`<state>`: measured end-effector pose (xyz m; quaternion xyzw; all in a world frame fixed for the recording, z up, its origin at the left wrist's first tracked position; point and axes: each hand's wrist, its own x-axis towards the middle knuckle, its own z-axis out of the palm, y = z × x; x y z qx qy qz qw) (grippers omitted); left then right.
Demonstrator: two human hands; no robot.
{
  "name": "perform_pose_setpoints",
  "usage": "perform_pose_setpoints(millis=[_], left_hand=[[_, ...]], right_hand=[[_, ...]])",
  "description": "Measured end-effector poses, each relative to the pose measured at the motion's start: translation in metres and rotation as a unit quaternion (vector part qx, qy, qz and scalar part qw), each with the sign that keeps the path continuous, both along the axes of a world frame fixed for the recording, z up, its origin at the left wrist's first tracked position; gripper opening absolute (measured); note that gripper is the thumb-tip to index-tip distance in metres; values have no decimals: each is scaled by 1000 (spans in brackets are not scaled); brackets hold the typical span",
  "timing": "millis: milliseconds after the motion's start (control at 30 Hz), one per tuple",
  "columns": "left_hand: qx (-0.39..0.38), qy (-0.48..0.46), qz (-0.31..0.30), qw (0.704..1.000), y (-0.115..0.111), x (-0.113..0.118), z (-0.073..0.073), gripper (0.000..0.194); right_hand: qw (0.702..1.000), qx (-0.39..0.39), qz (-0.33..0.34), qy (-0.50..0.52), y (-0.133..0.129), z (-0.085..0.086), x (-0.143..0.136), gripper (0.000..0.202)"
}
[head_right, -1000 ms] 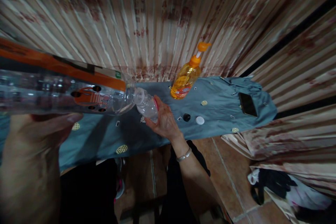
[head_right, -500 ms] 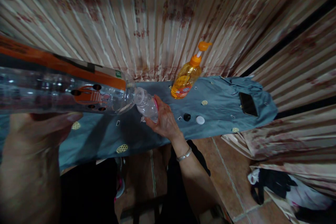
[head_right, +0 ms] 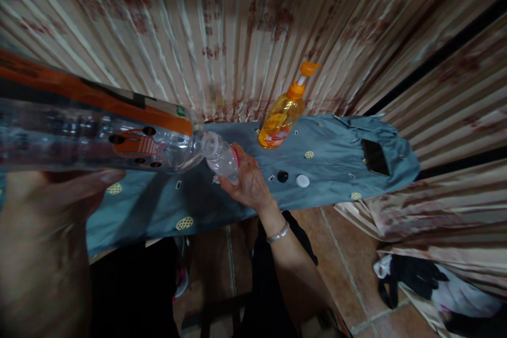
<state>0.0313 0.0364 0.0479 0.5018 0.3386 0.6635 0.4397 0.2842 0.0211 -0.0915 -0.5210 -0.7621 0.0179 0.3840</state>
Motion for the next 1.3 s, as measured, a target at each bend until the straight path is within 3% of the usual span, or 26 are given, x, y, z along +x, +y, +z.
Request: perform_pose_setpoints(millis=[367, 433, 567, 633, 967, 1033, 1200, 1300], left_hand=[[-1, 26, 39, 999, -5, 1, 0, 86], [2, 39, 29, 999, -4, -2, -4, 80], [-21, 59, -5, 998, -1, -9, -13, 44], [-17, 64, -16, 998, 0, -11, -15, 35], [-11, 74, -4, 997, 0, -12, -14, 34], [3, 84, -3, 996, 0, -11, -12, 43], [44, 67, 42, 996, -1, -5, -5, 101], [37, 75, 35, 996, -1, -5, -6, 104]], right_hand=[[1000, -5, 2, -1, 1, 0, -1, 95], [1000, -15, 4, 0, 0, 1, -1, 94], [1000, -19, 5, 4, 0, 2, -1, 93], [1000, -19, 3, 5, 0, 2, -1, 94], [1000, -24, -5, 0, -1, 3, -3, 98], [1000, -25, -5, 1, -1, 4, -3, 98], [1000, -17, 8, 2, -1, 4, -3, 97], [1000, -27, 3, 2, -1, 5, -3, 94]])
